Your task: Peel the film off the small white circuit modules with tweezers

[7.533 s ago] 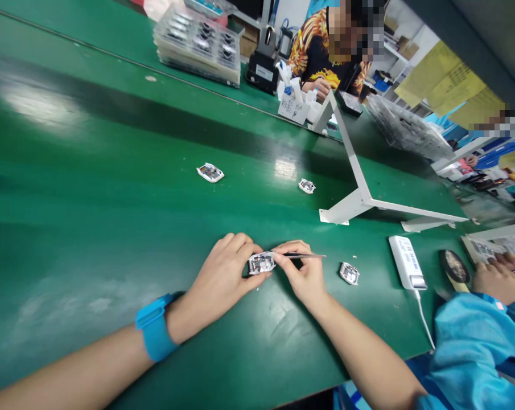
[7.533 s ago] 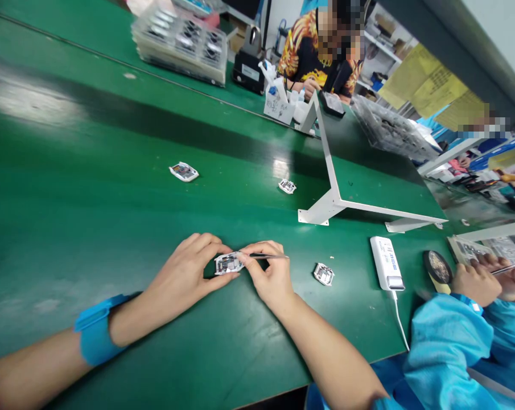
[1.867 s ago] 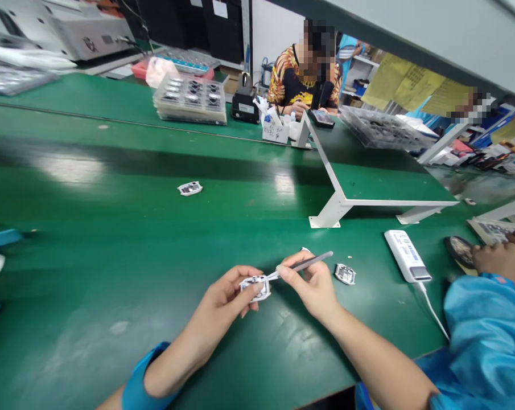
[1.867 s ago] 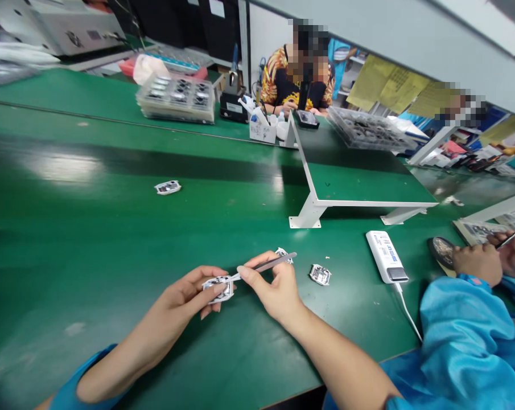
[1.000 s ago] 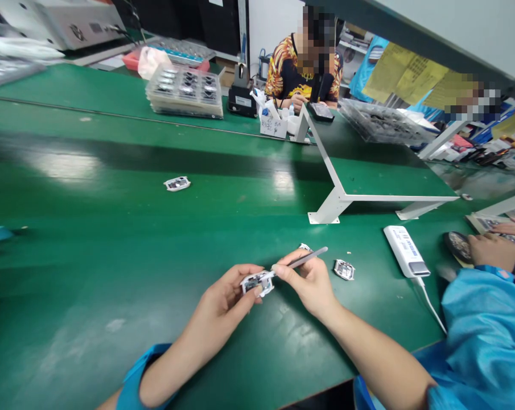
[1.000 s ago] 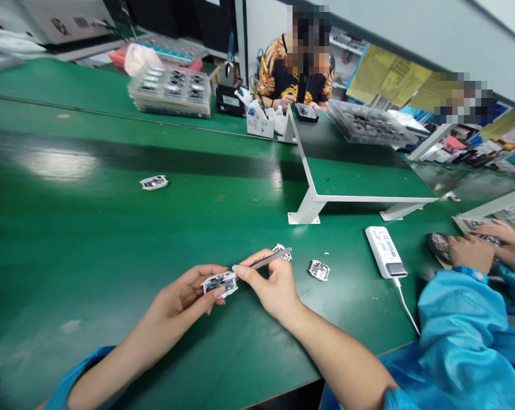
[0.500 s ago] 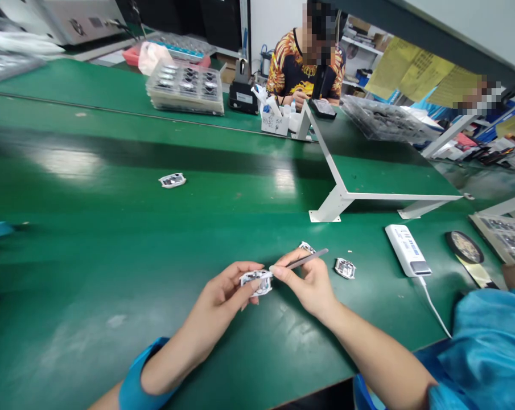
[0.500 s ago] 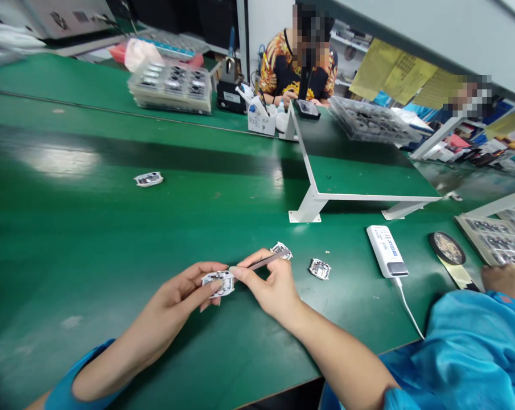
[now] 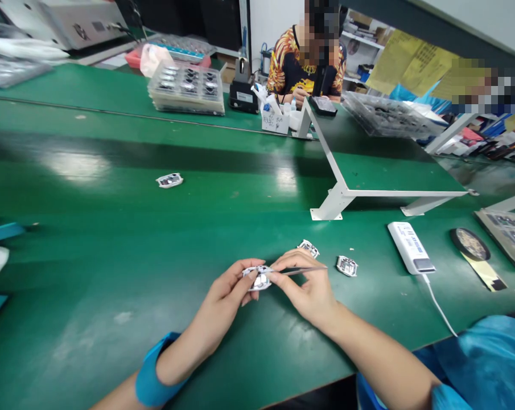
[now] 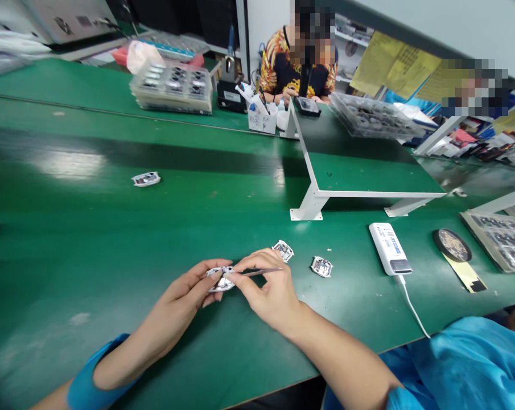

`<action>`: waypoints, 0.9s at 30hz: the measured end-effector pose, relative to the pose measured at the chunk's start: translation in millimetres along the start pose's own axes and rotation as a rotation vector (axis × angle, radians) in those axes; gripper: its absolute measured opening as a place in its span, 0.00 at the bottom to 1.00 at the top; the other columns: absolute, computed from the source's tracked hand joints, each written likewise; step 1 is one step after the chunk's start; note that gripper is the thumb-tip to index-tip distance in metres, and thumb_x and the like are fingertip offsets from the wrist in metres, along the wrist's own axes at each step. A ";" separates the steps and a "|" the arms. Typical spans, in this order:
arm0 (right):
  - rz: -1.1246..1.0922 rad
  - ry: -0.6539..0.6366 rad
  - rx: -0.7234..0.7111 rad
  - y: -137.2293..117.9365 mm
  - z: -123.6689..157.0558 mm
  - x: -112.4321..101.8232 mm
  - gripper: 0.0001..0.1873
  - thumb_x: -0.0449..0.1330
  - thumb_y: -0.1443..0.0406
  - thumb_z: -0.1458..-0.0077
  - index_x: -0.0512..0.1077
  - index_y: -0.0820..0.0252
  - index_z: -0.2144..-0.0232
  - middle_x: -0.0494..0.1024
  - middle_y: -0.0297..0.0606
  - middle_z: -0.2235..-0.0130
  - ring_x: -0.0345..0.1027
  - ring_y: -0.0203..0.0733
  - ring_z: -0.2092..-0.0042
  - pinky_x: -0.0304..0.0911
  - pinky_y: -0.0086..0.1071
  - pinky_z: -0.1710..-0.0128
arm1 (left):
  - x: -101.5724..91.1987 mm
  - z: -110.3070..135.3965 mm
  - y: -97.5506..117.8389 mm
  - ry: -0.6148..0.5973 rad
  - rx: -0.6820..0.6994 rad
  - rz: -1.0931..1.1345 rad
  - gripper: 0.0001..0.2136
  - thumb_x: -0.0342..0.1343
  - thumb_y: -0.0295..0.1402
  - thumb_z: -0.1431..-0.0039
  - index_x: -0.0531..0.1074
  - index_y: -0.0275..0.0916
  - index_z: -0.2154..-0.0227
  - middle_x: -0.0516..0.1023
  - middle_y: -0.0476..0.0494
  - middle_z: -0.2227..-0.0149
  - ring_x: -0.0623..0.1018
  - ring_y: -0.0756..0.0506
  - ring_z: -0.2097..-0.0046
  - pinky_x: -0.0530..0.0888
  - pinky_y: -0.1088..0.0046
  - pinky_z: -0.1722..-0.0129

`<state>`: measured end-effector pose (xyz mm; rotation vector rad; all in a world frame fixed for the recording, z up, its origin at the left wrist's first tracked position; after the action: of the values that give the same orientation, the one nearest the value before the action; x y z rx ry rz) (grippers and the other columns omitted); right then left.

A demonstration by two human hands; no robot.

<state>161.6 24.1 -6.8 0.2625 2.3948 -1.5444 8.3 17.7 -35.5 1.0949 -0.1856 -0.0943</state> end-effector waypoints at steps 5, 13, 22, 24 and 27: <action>-0.139 0.014 0.156 7.1 -2.8 -0.7 0.04 0.65 0.65 0.49 0.74 0.59 0.72 0.77 0.37 0.69 0.70 0.40 0.65 0.63 0.36 0.61 | 0.3 5.9 4.8 -0.035 -0.008 0.071 0.19 0.49 0.42 0.44 0.66 0.34 0.55 0.70 0.46 0.69 0.67 0.56 0.69 0.65 0.83 0.71; -0.208 -0.057 0.196 10.3 -3.7 4.3 0.05 0.66 0.63 0.51 0.74 0.59 0.73 0.76 0.37 0.69 0.69 0.41 0.64 0.63 0.37 0.60 | 2.1 8.8 8.0 -0.053 0.004 0.040 0.18 0.50 0.43 0.45 0.67 0.34 0.58 0.71 0.48 0.70 0.68 0.56 0.70 0.65 0.82 0.71; -0.229 -0.007 0.246 11.6 -3.1 0.9 0.06 0.65 0.63 0.50 0.73 0.60 0.72 0.75 0.38 0.68 0.69 0.41 0.65 0.64 0.36 0.61 | 0.9 7.1 5.1 -0.070 0.025 0.016 0.17 0.49 0.41 0.44 0.66 0.35 0.57 0.71 0.47 0.69 0.69 0.56 0.69 0.66 0.82 0.69; -0.217 0.000 0.276 12.3 -3.2 0.1 0.07 0.65 0.62 0.51 0.73 0.60 0.72 0.75 0.38 0.69 0.69 0.41 0.65 0.64 0.36 0.62 | 1.4 7.3 5.1 -0.082 0.041 -0.011 0.17 0.49 0.41 0.44 0.66 0.35 0.57 0.71 0.48 0.69 0.69 0.56 0.69 0.67 0.82 0.68; -0.198 -0.004 0.304 12.7 -2.9 0.3 0.07 0.65 0.62 0.51 0.73 0.61 0.72 0.75 0.38 0.69 0.69 0.41 0.65 0.64 0.36 0.62 | 2.3 7.9 6.7 -0.088 0.071 -0.063 0.17 0.49 0.40 0.44 0.65 0.34 0.56 0.71 0.48 0.69 0.69 0.56 0.69 0.68 0.82 0.68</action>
<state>164.7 31.9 -16.7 0.0837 2.2319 -1.9976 9.0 13.5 -25.8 1.1682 -0.2345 -0.1935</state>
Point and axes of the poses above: each hand's wrist, its own z-axis away from the middle knuckle, its own x-axis out of the palm, y = z × x, the point moved 3 cm from there along -z, towards the middle knuckle
